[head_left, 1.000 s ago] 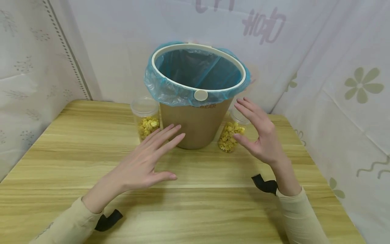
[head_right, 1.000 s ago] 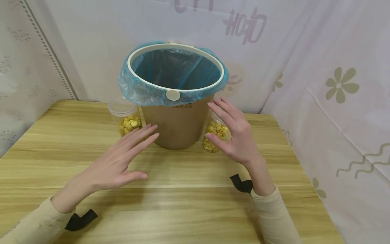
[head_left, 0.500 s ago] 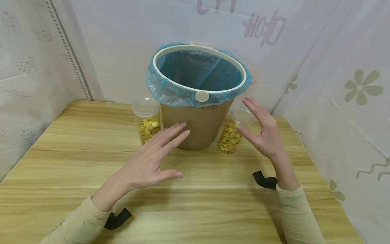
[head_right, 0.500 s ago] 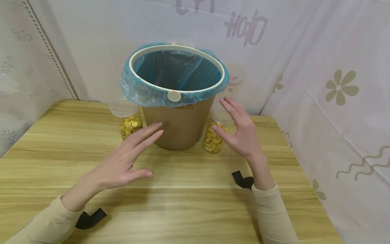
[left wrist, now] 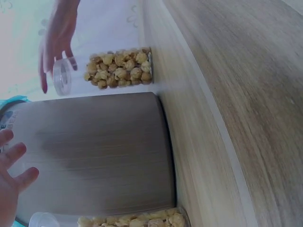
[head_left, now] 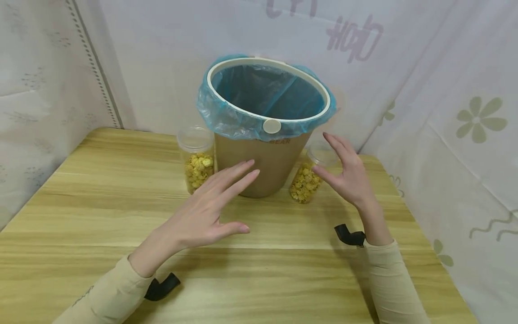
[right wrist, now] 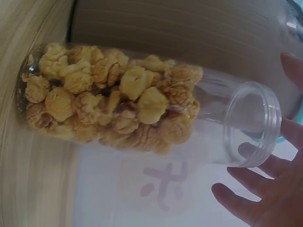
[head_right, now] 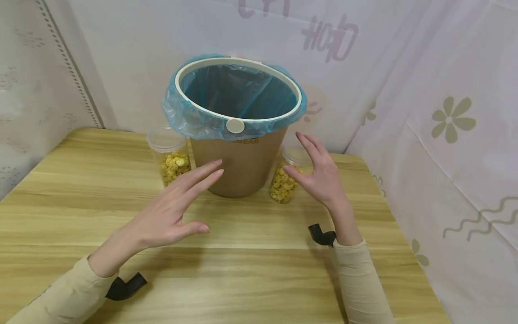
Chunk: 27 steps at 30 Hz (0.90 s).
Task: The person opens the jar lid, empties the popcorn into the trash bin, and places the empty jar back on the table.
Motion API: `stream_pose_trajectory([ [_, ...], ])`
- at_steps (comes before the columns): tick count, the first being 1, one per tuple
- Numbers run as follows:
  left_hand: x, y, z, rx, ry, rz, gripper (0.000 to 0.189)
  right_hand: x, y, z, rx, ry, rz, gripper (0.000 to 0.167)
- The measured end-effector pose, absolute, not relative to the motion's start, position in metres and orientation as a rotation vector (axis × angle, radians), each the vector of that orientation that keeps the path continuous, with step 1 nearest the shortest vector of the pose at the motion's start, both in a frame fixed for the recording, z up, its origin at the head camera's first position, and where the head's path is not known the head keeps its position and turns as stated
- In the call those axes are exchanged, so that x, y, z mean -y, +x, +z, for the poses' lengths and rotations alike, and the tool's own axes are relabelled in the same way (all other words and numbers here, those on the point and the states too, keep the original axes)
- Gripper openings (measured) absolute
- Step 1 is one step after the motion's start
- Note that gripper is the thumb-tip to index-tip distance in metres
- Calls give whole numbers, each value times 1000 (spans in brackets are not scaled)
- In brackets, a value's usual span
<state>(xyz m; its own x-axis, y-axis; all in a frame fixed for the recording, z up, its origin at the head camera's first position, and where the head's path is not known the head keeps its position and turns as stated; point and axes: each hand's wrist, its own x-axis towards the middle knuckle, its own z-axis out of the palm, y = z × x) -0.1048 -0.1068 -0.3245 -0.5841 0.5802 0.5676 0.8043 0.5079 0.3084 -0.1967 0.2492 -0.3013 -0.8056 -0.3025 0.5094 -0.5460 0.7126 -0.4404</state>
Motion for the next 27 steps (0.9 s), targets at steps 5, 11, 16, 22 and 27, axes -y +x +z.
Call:
stream_pose_trajectory([
  [5,106,-105,-325,2365,-1139,-777,93,-252,-201,-305,2584,598,812,84],
  [11,106,-105,-327,2375,-1149,-789,91,-254,-203,-310,2622,593,780,88],
  [16,104,-104,-330,2372,-1155,-788,90,-254,-204,-312,2628,581,774,86],
  [22,102,-104,-330,2362,-1152,-774,91,-253,-204,-311,2586,600,836,90],
  [27,100,-103,-330,2364,-1146,-759,93,-251,-200,-306,2587,601,868,95],
])
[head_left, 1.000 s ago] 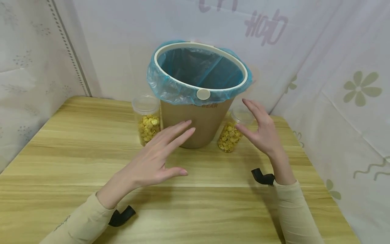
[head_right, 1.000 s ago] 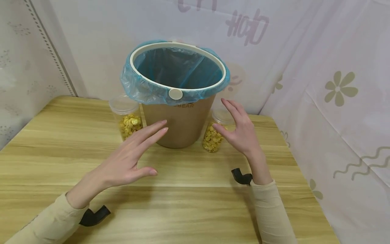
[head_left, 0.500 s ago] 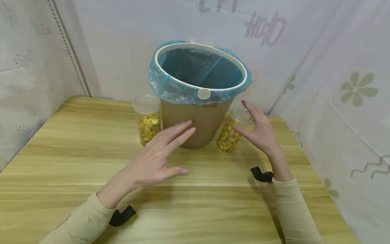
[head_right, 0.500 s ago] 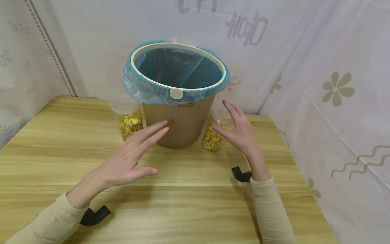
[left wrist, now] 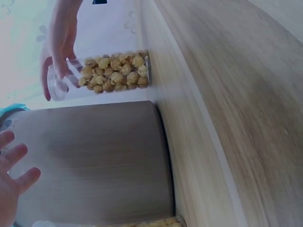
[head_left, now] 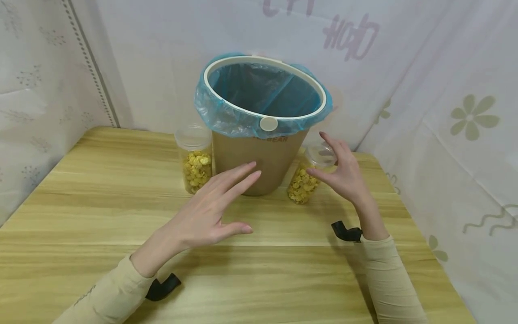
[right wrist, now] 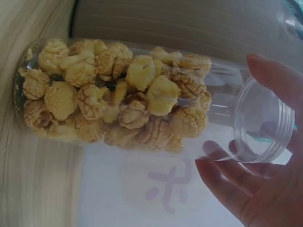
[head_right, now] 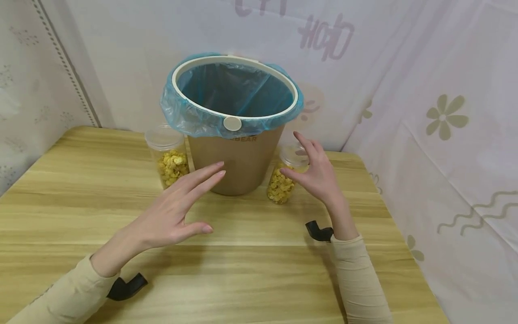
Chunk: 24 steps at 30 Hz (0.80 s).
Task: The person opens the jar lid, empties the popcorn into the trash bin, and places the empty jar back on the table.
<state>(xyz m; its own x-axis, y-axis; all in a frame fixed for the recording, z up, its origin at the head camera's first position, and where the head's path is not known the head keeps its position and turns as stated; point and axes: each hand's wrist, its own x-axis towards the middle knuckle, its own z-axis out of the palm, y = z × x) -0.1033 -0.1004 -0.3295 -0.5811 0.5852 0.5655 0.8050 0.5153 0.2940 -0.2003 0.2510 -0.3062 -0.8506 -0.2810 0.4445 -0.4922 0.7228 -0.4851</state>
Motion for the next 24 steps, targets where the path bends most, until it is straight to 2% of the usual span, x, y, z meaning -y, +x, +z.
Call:
stream_pose_trajectory([
  [8,92,-102,-324,2367,-1109,-777,91,-247,-192,-300,2522,647,902,94],
  [24,72,-104,-317,2348,-1029,-884,91,-229,-154,-271,2366,801,912,91],
])
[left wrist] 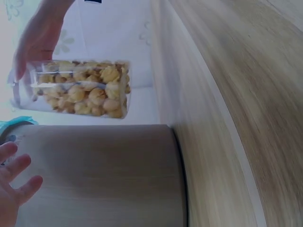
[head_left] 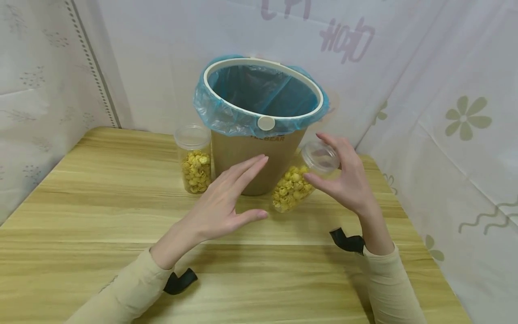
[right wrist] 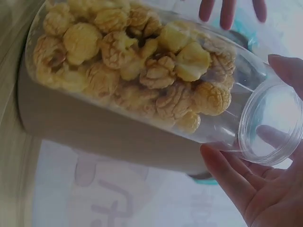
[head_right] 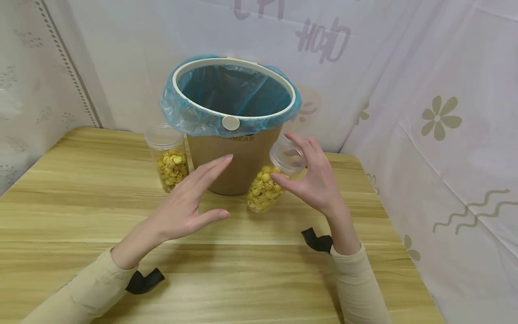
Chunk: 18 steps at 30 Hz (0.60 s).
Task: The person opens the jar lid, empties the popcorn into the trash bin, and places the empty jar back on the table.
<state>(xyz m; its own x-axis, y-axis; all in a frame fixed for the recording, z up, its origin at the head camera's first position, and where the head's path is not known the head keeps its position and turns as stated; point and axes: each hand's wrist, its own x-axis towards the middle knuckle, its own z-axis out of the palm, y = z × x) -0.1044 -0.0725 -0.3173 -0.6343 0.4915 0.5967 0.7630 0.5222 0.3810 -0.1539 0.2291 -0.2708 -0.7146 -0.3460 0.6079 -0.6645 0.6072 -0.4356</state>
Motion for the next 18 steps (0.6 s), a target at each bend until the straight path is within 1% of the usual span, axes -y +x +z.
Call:
stream_pose_trajectory([
  [8,66,-104,-319,2349,-990,-883,93,-214,-142,-267,2284,944,953,89],
  [14,63,-103,-322,2384,-970,-886,104,-209,-136,-268,2290,973,965,89],
  [18,63,-102,-324,2404,-961,-885,107,-203,-133,-270,2292,992,978,88],
])
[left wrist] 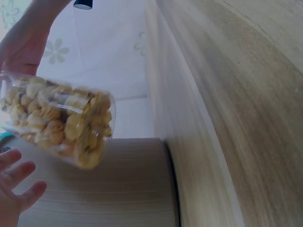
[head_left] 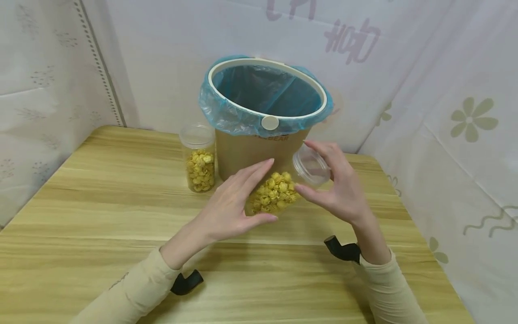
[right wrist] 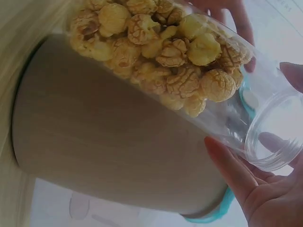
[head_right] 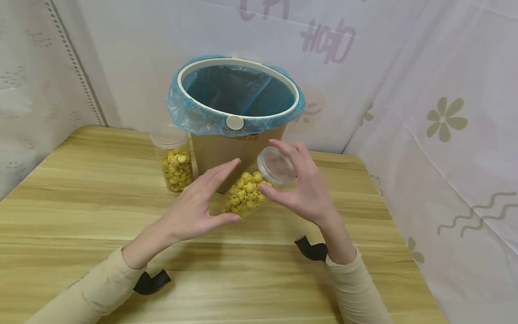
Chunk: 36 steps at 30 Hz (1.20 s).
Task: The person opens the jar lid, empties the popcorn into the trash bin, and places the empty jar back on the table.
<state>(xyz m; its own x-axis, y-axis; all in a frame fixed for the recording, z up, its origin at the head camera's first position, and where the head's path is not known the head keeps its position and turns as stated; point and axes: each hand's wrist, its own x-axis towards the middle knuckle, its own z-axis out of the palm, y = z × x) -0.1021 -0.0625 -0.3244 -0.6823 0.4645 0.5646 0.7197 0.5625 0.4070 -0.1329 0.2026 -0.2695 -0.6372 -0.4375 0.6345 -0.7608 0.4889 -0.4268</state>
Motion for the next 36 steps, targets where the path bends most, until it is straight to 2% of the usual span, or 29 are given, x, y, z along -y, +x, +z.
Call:
stream_pose_trajectory([
  [14,62,-101,-326,2453,-904,-932,119,-179,-126,-275,2288,1078,1036,87],
  [32,63,-106,-325,2404,-944,-936,109,-175,-121,-280,2368,1105,1104,89],
  [36,64,-108,-326,2368,-928,-813,107,-178,-121,-280,2381,1117,1104,83],
])
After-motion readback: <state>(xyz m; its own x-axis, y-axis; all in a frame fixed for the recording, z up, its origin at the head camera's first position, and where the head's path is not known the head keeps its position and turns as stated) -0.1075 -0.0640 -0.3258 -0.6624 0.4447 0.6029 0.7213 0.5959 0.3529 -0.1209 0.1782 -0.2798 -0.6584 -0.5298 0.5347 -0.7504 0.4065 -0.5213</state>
